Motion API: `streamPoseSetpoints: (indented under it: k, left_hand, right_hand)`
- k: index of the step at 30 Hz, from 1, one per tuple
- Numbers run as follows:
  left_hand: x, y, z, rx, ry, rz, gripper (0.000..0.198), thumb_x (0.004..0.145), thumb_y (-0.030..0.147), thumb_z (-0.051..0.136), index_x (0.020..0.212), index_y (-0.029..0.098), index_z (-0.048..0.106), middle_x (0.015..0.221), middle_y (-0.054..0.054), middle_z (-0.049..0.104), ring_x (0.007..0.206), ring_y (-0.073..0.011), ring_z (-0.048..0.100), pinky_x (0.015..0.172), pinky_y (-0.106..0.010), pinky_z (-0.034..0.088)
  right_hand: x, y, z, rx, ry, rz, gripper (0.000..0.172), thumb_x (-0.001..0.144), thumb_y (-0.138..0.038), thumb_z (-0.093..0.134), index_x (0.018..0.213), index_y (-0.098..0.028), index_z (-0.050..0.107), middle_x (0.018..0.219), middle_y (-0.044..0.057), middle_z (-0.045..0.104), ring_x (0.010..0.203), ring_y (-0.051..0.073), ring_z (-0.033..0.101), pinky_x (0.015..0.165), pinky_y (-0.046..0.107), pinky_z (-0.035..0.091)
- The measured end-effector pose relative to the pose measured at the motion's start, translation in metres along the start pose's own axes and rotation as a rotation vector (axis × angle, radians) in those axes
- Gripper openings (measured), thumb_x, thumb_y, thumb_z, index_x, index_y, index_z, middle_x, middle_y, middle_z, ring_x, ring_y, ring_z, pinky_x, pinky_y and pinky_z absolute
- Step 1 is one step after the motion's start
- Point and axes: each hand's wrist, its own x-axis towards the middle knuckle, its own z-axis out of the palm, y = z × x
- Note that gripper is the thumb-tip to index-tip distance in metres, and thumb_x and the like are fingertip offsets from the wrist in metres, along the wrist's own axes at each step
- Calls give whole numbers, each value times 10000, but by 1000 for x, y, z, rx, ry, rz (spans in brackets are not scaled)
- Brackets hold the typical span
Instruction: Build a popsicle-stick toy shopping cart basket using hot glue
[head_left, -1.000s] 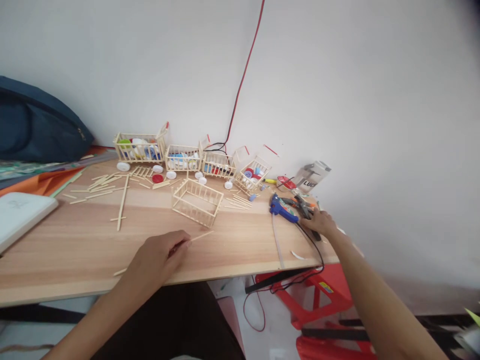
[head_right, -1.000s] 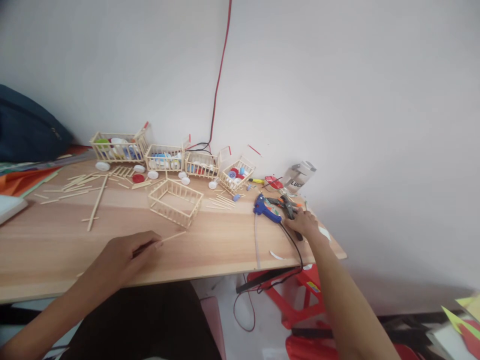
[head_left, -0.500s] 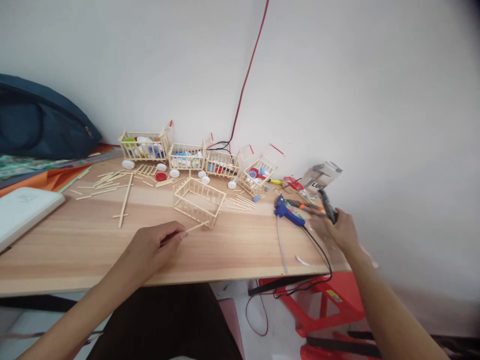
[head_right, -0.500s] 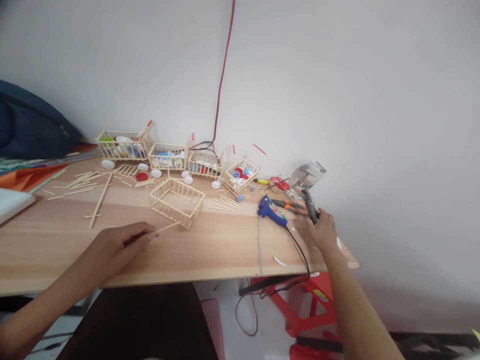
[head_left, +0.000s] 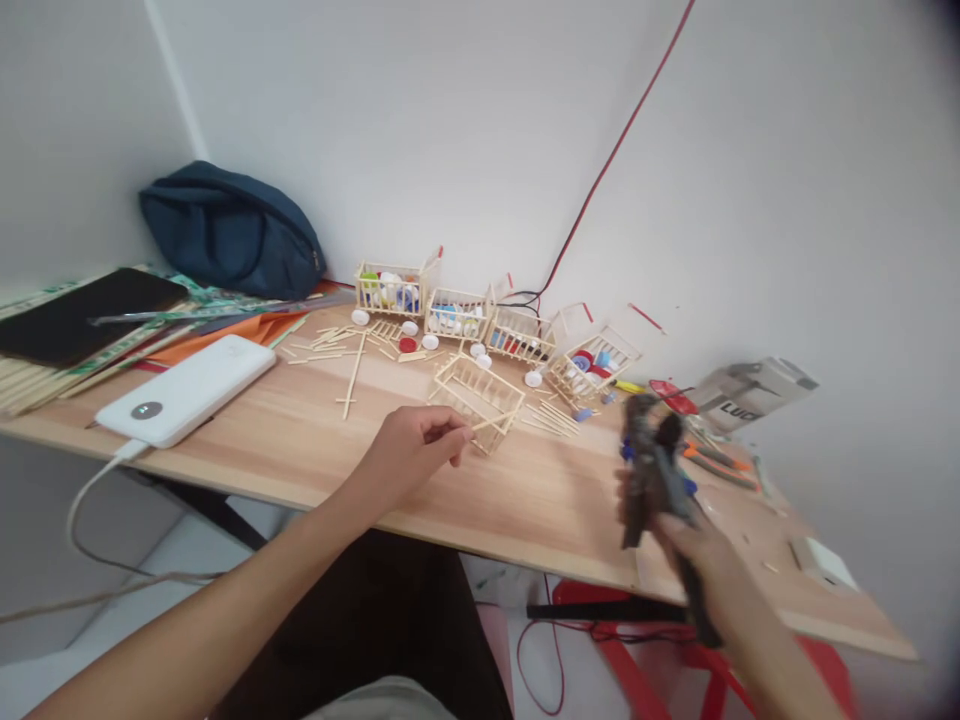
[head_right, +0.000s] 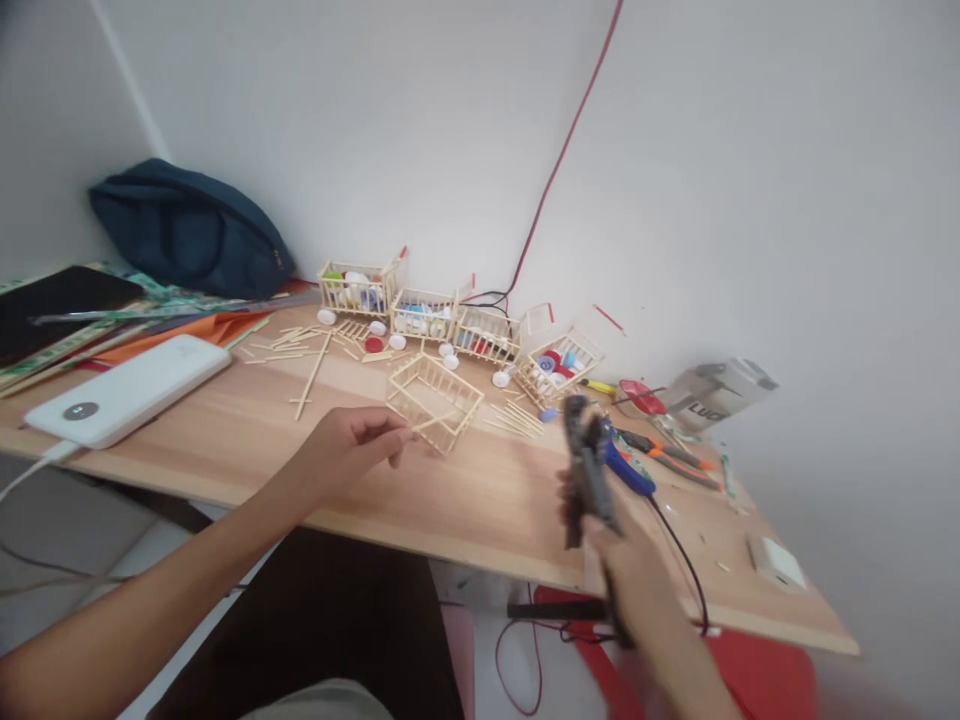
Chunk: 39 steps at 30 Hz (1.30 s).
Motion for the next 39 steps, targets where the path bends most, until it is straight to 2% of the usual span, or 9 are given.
streamPoseSetpoints:
  k: [1, 3, 5, 7, 13, 19, 27, 32, 39]
  left_hand:
    - [-2, 3, 0, -30, 27, -4, 238, 835, 317, 572, 651, 174, 620, 592, 33, 606, 568, -101, 500, 571, -215, 361]
    - [-6, 8, -1, -101, 87, -8, 200, 825, 304, 593, 679, 170, 621, 604, 28, 628, 565, -98, 524, 564, -209, 370]
    - [-9, 13, -3, -182, 143, -3, 143, 813, 284, 611, 728, 170, 614, 614, 27, 644, 569, -99, 560, 566, -202, 388]
    - [-12, 16, -5, -240, 177, 18, 114, 806, 266, 623, 750, 169, 602, 619, 26, 651, 585, -102, 592, 582, -198, 411]
    - [-18, 22, -6, -261, 235, 77, 122, 804, 244, 620, 714, 164, 601, 629, 20, 639, 606, -108, 608, 597, -203, 448]
    - [-19, 26, -2, -174, 227, 82, 93, 788, 208, 592, 714, 165, 627, 650, 4, 654, 622, -126, 614, 601, -225, 450]
    - [-18, 22, -4, 51, 288, 98, 132, 810, 234, 588, 699, 175, 627, 638, 17, 639, 617, -120, 578, 597, -229, 408]
    - [-19, 23, -7, 166, 284, 112, 142, 826, 217, 573, 690, 181, 589, 614, 30, 607, 588, -109, 531, 589, -226, 370]
    - [-20, 21, -8, 158, 234, 121, 137, 844, 189, 534, 711, 189, 569, 648, 29, 621, 630, -118, 568, 614, -225, 385]
  right_hand:
    - [-9, -15, 20, 37, -116, 34, 424, 790, -450, 533, 1105, -184, 635, 1063, 137, 701, 893, 286, 676, 837, 447, 526]
    - [-23, -41, 52, 62, -231, 40, 425, 832, -451, 508, 1149, -192, 622, 1129, 118, 678, 964, 271, 651, 884, 426, 501]
    - [-31, -62, 72, 38, -298, 30, 413, 870, -438, 480, 1182, -197, 602, 1148, 99, 661, 1019, 257, 625, 928, 409, 470]
    - [-35, -75, 83, 5, -351, 19, 411, 890, -431, 462, 1208, -197, 574, 1130, 86, 653, 1030, 247, 611, 935, 398, 455]
    - [-32, -90, 95, -17, -423, -21, 431, 908, -416, 431, 1252, -175, 527, 1145, 97, 625, 1056, 245, 591, 955, 400, 433]
    - [-31, -98, 106, 14, -442, -28, 420, 921, -387, 423, 1276, -186, 520, 1155, 91, 626, 1061, 242, 587, 962, 392, 429]
    - [-28, -102, 114, -51, -428, -73, 390, 927, -381, 424, 1249, -186, 527, 1077, 54, 619, 1000, 212, 571, 901, 338, 422]
    - [-28, -101, 118, -115, -404, -104, 360, 917, -365, 437, 1209, -183, 544, 1042, 52, 623, 966, 210, 566, 870, 328, 420]
    - [-28, -102, 123, -206, -315, -176, 342, 907, -332, 454, 1187, -168, 560, 1022, 62, 642, 930, 211, 586, 841, 321, 441]
